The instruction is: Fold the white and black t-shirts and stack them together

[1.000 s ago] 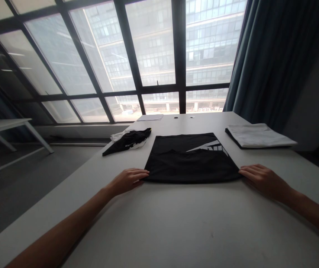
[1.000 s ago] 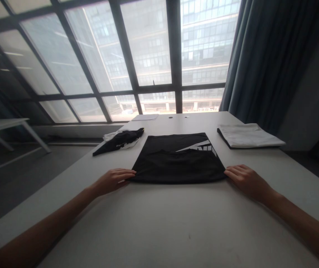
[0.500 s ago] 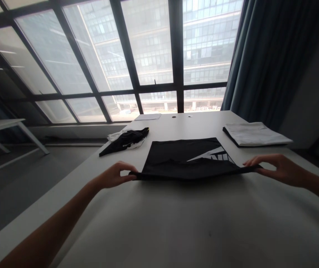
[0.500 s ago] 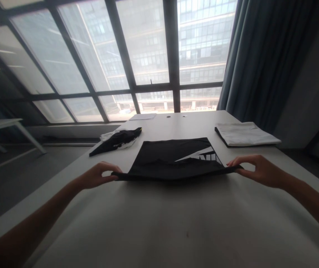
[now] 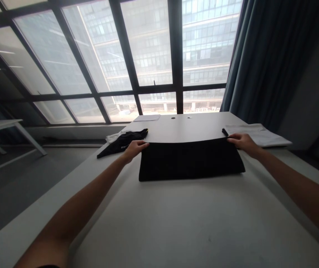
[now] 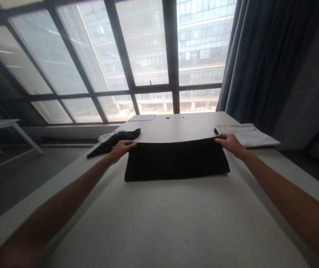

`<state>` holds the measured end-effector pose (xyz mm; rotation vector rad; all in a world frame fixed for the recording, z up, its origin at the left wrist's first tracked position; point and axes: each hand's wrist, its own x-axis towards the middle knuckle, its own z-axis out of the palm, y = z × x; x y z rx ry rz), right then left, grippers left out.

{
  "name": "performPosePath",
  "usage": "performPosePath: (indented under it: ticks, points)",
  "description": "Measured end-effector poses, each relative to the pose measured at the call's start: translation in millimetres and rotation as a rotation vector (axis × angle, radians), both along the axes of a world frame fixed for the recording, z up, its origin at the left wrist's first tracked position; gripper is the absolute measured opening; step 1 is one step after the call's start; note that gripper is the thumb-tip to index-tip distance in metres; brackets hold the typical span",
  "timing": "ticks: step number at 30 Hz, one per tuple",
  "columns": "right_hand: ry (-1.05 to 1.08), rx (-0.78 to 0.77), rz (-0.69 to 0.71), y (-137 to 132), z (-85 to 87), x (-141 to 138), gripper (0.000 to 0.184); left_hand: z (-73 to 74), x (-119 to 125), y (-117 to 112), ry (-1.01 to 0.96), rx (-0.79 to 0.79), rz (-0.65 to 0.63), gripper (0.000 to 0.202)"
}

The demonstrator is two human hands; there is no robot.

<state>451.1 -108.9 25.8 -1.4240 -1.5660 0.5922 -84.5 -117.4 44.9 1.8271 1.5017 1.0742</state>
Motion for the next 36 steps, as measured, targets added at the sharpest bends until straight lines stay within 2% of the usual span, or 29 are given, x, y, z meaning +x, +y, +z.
performPosePath:
  ticks: [3, 6, 10, 13, 21, 24, 27, 30, 32, 34, 36]
  points:
    - [0.017, -0.167, -0.092, 27, -25.9, -17, 0.013, -25.6, 11, 28, 0.071, -0.124, 0.094, 0.047]
    - [0.021, -0.2, -0.108, 40, -44.5, -18, 0.005, -39.3, 11, 42, 0.1, -0.222, 0.111, 0.043]
    - [0.059, -0.149, -0.042, 49, -49.2, -3, 0.015, -34.9, 1, 51, 0.095, -0.153, 0.063, 0.046]
    - [0.078, -0.108, -0.037, 62, -49.2, 1, 0.021, -31.4, -2, 59, 0.1, -0.133, 0.072, 0.044]
    - [-0.151, -0.069, -0.15, 91, -73.0, -14, 0.011, -53.0, 7, 73, 0.248, -0.158, 0.164, 0.03]
    - [-0.202, -0.08, -0.142, 93, -73.6, -13, 0.014, -54.7, 7, 73, 0.306, -0.131, 0.181, 0.027]
    - [-0.316, -0.103, -0.155, 90, -66.6, -14, 0.022, -53.0, 11, 68, 0.375, -0.092, 0.224, 0.027]
    - [-0.479, -0.038, -0.208, 79, -56.0, -25, 0.035, -47.1, 28, 55, 0.57, 0.055, 0.279, 0.045]
    - [-0.565, 0.089, -0.21, 65, -49.7, -43, 0.039, -41.1, 51, 41, 0.739, 0.179, 0.227, 0.052]
    - [-0.596, 0.194, -0.137, 45, -46.2, -70, 0.038, -36.5, 83, 26, 0.802, 0.247, 0.05, 0.051]
    - [-0.616, 0.257, 0.006, 21, -47.4, -103, 0.036, -37.3, 120, 11, 0.796, 0.299, -0.145, 0.049]
